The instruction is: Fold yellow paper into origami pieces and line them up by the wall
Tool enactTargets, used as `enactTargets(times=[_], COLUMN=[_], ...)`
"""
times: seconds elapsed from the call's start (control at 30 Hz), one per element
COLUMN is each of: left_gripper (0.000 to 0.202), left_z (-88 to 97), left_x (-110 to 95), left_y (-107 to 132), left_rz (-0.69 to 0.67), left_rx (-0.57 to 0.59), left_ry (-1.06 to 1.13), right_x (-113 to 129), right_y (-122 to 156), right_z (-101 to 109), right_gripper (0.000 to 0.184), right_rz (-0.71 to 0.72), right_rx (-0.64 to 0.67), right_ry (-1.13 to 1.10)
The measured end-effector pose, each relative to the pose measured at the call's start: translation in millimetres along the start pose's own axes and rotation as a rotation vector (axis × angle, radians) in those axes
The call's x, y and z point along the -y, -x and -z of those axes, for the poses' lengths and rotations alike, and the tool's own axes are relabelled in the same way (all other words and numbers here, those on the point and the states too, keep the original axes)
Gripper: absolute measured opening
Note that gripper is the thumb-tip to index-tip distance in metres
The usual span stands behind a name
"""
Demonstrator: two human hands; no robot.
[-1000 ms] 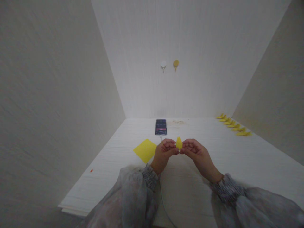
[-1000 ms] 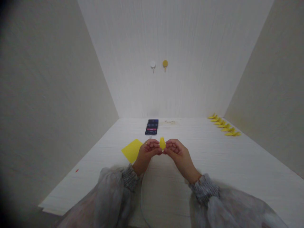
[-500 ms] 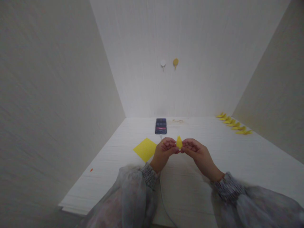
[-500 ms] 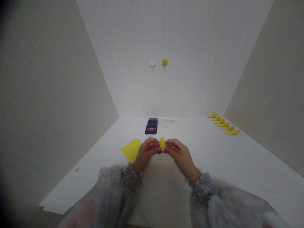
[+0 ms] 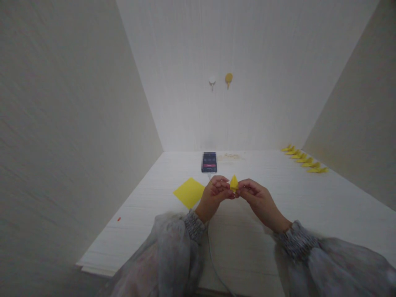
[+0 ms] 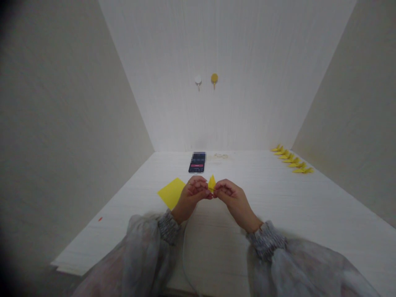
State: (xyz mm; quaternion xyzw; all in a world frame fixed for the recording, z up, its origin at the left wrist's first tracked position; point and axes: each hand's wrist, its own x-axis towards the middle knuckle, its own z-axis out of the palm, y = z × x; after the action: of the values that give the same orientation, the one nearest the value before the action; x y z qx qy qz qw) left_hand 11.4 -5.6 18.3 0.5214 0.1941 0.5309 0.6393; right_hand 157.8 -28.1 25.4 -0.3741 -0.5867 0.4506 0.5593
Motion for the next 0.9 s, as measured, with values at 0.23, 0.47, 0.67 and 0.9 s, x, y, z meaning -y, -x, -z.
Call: enactTargets(times=[0.23,0.47,0.67,0.9], left_gripper=[0.014,0.012,0.012,0.018], left_z=[-0.3,0.0,1.7,1.4], left_x=[0.6,-3.1,-1.0,-1.4], left_y=[1.4,1.6,1.3,-0.4], left_rz=[0.074,0.099,0.084,0.075], left_rx=[-0.027,-0.078,-0.081,-0.104], left_ry=[-0.048,-0.054,-0.004,-0.094], right_x=[1.9,6.0,7.3,11.6], right_y=[0.1,0.5,-1.4,-0.5], right_z=[-1.0,-1.4,0.1,0.7], right_gripper=[0.005,0.008,0.006,0.010], right_rz=[0.015,0.052,0.214,0.240], right_rx=[-0.015,0.031,0.030,0.071], right_ry=[0.055,0.112,0.224,0.266])
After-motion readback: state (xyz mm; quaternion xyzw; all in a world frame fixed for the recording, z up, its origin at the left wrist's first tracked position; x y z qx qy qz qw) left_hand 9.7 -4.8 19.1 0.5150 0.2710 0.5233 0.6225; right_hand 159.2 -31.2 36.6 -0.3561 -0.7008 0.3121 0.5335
